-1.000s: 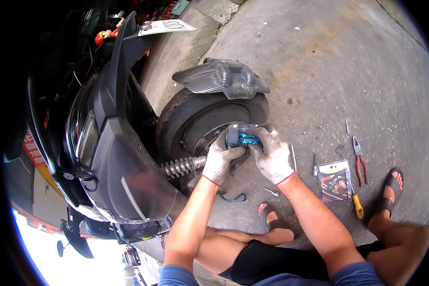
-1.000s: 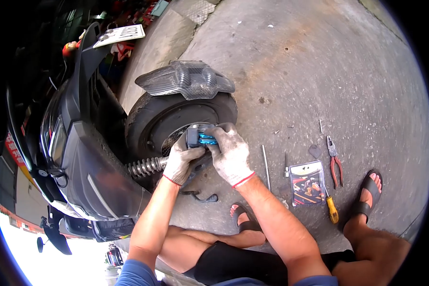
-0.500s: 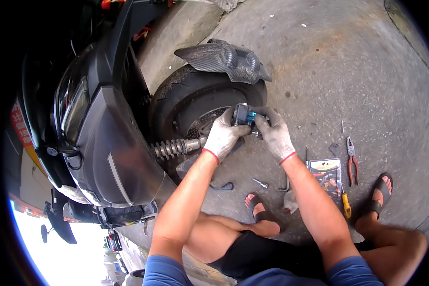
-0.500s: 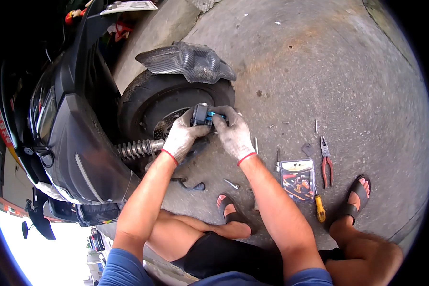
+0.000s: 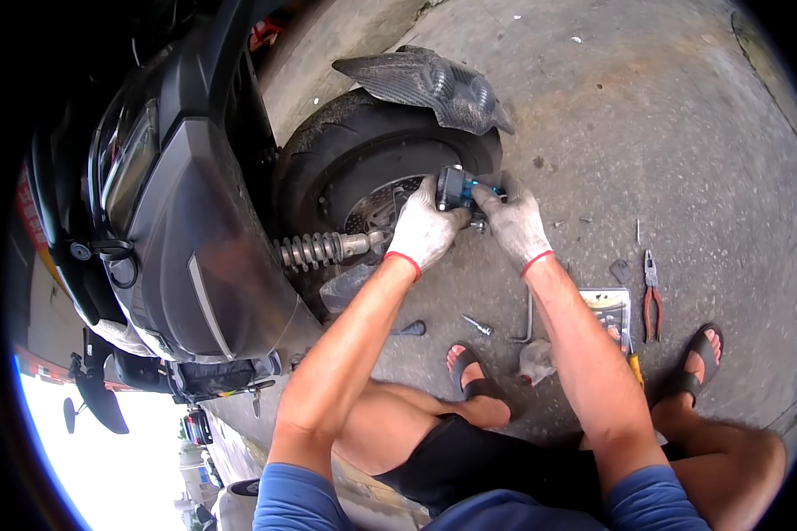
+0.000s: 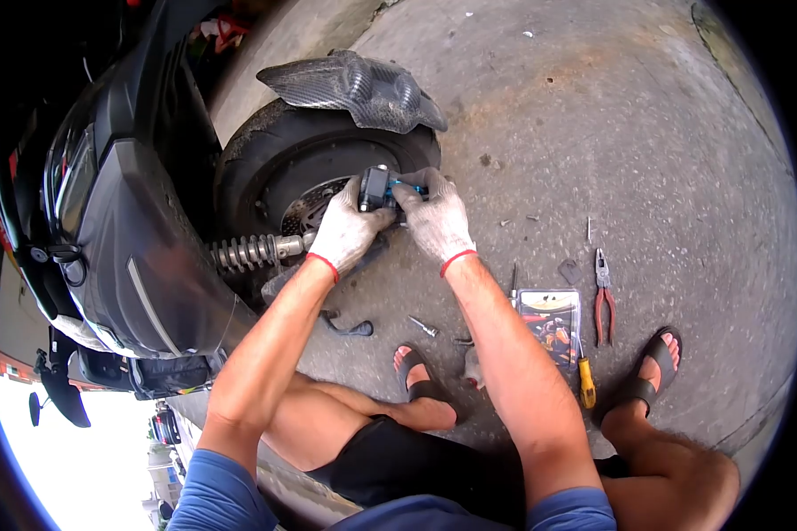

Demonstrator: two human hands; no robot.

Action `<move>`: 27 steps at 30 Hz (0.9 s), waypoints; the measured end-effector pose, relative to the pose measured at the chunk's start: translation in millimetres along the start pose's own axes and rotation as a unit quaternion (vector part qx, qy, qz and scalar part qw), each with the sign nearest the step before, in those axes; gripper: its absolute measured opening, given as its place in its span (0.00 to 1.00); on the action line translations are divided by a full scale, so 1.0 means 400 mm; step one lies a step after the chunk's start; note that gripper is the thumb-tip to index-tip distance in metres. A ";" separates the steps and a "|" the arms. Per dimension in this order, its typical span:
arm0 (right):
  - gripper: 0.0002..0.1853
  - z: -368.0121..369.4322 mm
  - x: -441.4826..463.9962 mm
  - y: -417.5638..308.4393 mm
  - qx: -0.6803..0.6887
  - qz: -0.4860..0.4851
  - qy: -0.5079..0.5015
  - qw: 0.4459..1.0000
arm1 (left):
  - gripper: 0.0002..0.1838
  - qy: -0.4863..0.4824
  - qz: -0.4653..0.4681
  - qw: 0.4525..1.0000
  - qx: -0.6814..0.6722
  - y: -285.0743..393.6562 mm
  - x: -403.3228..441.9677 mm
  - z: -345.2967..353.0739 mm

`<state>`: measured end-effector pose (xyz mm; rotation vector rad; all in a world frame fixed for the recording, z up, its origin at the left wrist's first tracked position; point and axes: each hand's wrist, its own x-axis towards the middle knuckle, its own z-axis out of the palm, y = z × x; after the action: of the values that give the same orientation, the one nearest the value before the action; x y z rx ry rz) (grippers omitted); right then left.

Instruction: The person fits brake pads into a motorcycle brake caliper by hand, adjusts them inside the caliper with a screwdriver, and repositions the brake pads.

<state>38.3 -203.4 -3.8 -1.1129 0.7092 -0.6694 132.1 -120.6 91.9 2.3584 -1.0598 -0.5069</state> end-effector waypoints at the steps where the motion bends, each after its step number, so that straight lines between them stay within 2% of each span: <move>1: 0.14 -0.003 0.014 0.014 -0.032 -0.030 -0.001 0.999 | 0.31 -0.013 0.004 1.000 -0.017 0.006 0.002 -0.006; 2: 0.14 -0.009 0.023 0.025 -0.064 -0.061 -0.003 0.996 | 0.31 -0.012 0.004 1.000 -0.018 0.012 0.001 -0.011; 4: 0.14 -0.029 0.026 0.023 -0.061 -0.046 -0.024 0.997 | 0.32 -0.027 0.024 0.999 0.025 0.021 0.007 -0.022; 6: 0.14 -0.044 0.019 0.026 -0.097 -0.123 -0.043 0.987 | 0.34 -0.051 0.019 0.998 0.024 0.004 0.023 -0.033; 7: 0.15 -0.049 0.010 0.027 -0.143 -0.198 -0.030 0.969 | 0.34 -0.057 0.021 0.998 0.035 0.001 0.025 -0.036; 8: 0.15 -0.048 0.005 0.028 -0.145 -0.198 -0.032 0.969 | 0.33 -0.064 0.023 0.997 0.046 -0.002 0.027 -0.036; 10: 0.16 -0.042 -0.003 0.028 -0.201 -0.275 0.036 0.940 | 0.34 -0.072 0.035 0.995 0.052 -0.011 0.031 -0.029; 14: 0.16 -0.053 0.025 0.046 -0.223 -0.294 0.020 0.929 | 0.37 -0.062 0.064 0.994 0.067 0.015 0.008 -0.033; 16: 0.16 -0.060 0.045 0.046 -0.203 -0.235 -0.044 0.950 | 0.39 -0.060 0.060 0.995 0.052 -0.003 0.011 -0.037; 18: 0.17 -0.034 0.054 0.074 -0.250 -0.314 0.033 0.916 | 0.42 -0.047 0.046 0.997 0.026 -0.014 0.013 -0.035; 21: 0.18 -0.002 0.026 0.088 -0.240 -0.356 0.124 0.894 | 0.46 -0.027 0.032 0.998 0.036 -0.008 0.006 -0.022; 24: 0.15 0.009 -0.004 0.068 -0.224 -0.307 0.131 0.915 | 0.44 0.012 0.035 0.997 0.064 0.003 0.001 0.007; 26: 0.14 0.012 -0.014 0.064 -0.228 -0.312 0.148 0.910 | 0.39 -0.004 0.052 0.997 0.052 -0.019 0.016 0.013; 27: 0.15 0.014 -0.015 0.071 -0.234 -0.322 0.159 0.904 | 0.38 0.021 0.075 0.995 0.058 -0.020 0.018 0.018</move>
<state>42.3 -187.1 -28.4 -1.7373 0.8020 -1.3122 137.6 -123.7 80.5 2.3544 -1.2654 -0.3476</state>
